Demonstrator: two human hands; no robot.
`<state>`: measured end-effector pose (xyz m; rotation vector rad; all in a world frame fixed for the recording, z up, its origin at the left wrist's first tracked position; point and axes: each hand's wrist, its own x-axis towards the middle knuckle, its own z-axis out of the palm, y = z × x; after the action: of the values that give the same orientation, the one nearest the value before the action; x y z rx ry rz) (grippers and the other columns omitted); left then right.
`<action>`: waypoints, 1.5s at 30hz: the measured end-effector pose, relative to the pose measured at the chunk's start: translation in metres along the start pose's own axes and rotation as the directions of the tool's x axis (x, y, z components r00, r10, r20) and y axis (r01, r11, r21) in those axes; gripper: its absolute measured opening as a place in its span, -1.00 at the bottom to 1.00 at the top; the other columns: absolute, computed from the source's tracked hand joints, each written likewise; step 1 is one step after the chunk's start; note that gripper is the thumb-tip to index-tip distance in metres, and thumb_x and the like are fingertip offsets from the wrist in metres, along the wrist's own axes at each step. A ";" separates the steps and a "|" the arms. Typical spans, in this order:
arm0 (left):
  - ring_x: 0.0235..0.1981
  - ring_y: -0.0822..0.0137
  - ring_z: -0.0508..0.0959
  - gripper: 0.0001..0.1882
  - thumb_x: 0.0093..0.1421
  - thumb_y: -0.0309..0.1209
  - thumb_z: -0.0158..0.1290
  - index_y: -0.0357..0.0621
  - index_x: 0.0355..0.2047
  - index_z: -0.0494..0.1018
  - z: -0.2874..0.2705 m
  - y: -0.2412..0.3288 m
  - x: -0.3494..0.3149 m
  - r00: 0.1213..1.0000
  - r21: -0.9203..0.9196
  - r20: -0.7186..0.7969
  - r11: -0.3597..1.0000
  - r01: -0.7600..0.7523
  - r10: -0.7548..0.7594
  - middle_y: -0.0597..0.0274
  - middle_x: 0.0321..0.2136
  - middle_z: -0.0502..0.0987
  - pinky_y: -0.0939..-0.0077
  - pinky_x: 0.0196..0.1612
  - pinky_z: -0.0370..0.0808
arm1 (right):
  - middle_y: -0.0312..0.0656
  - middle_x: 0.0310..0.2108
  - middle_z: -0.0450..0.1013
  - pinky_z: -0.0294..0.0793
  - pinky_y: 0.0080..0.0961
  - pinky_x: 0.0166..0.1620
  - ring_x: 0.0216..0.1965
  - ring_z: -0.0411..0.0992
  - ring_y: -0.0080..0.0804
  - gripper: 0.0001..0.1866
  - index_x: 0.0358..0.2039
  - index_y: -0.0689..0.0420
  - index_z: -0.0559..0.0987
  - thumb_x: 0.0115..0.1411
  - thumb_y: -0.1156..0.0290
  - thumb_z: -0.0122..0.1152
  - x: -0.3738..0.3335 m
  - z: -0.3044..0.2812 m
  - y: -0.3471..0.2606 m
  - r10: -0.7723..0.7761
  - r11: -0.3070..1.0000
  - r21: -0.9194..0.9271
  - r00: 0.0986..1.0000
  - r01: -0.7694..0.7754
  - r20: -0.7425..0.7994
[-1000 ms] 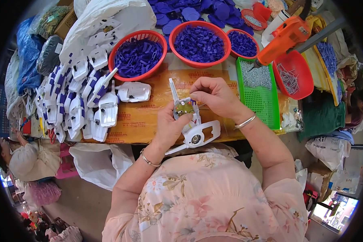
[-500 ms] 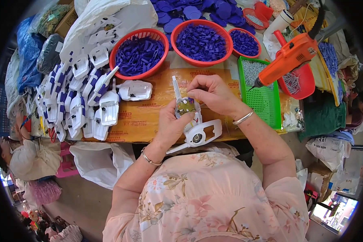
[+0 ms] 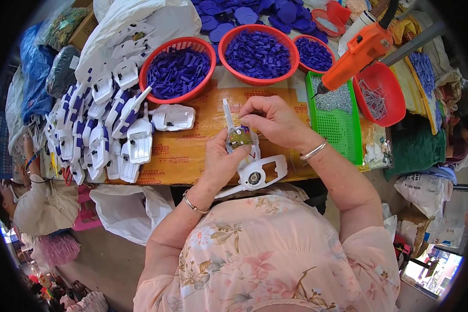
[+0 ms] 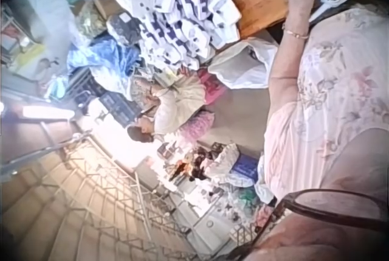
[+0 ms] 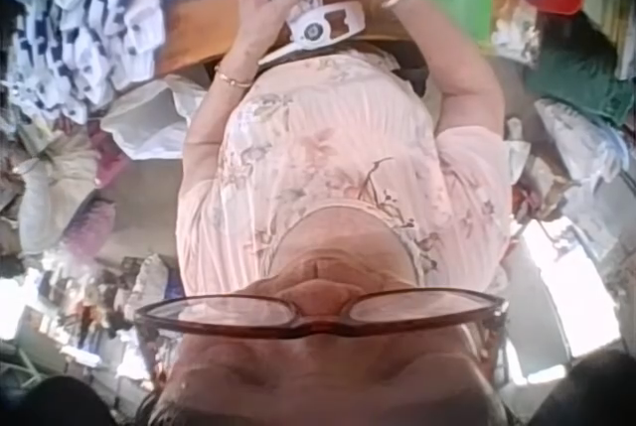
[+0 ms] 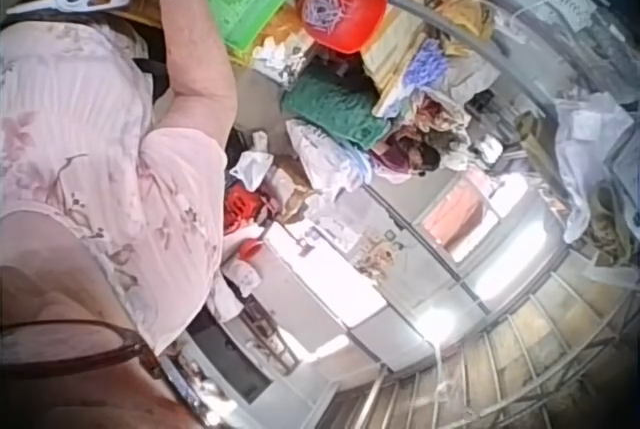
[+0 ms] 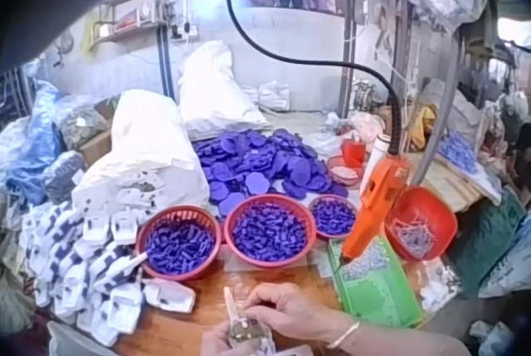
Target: Assembling toy walkie-talkies by gluing internal components and fitting plastic housing pieces at a factory workbench.
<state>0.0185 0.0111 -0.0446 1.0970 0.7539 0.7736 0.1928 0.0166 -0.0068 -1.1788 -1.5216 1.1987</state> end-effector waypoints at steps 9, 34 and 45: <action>-0.36 0.54 0.53 -0.72 0.02 -0.64 0.05 -0.26 -0.20 0.45 0.001 -0.001 -0.001 1.000 -0.010 0.004 1.000 0.012 -0.012 0.29 -0.35 0.56 0.61 -0.27 0.49 | -0.34 -0.46 0.43 0.36 -0.67 -0.30 -0.40 0.32 -0.67 -0.95 -0.41 0.28 0.50 0.12 0.56 0.11 -0.001 0.001 0.007 -0.006 0.998 -0.059 1.000 0.004 -0.027; -0.37 0.53 0.53 -0.73 0.05 -0.64 0.05 -0.27 -0.19 0.44 -0.003 -0.006 0.002 0.999 -0.111 0.008 0.993 0.044 -0.044 0.28 -0.35 0.55 0.62 -0.29 0.50 | -0.40 -0.44 0.43 0.37 -0.73 -0.34 -0.41 0.32 -0.76 -0.95 -0.38 0.25 0.51 0.15 0.54 0.12 -0.003 0.003 0.019 0.002 0.997 0.080 0.998 0.002 -0.058; -0.37 0.56 0.51 -0.73 0.06 -0.63 0.05 -0.25 -0.18 0.44 -0.003 -0.001 0.001 0.999 -0.115 0.020 0.993 0.033 -0.031 0.33 -0.36 0.54 0.64 -0.29 0.48 | -0.39 -0.45 0.42 0.37 -0.72 -0.34 -0.41 0.31 -0.73 -0.94 -0.38 0.24 0.49 0.17 0.52 0.11 -0.006 0.009 0.018 -0.002 0.998 0.059 0.994 0.008 -0.110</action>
<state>0.0167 0.0134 -0.0463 0.9847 0.7017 0.7698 0.1886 0.0109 -0.0262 -1.1817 -1.3976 1.1489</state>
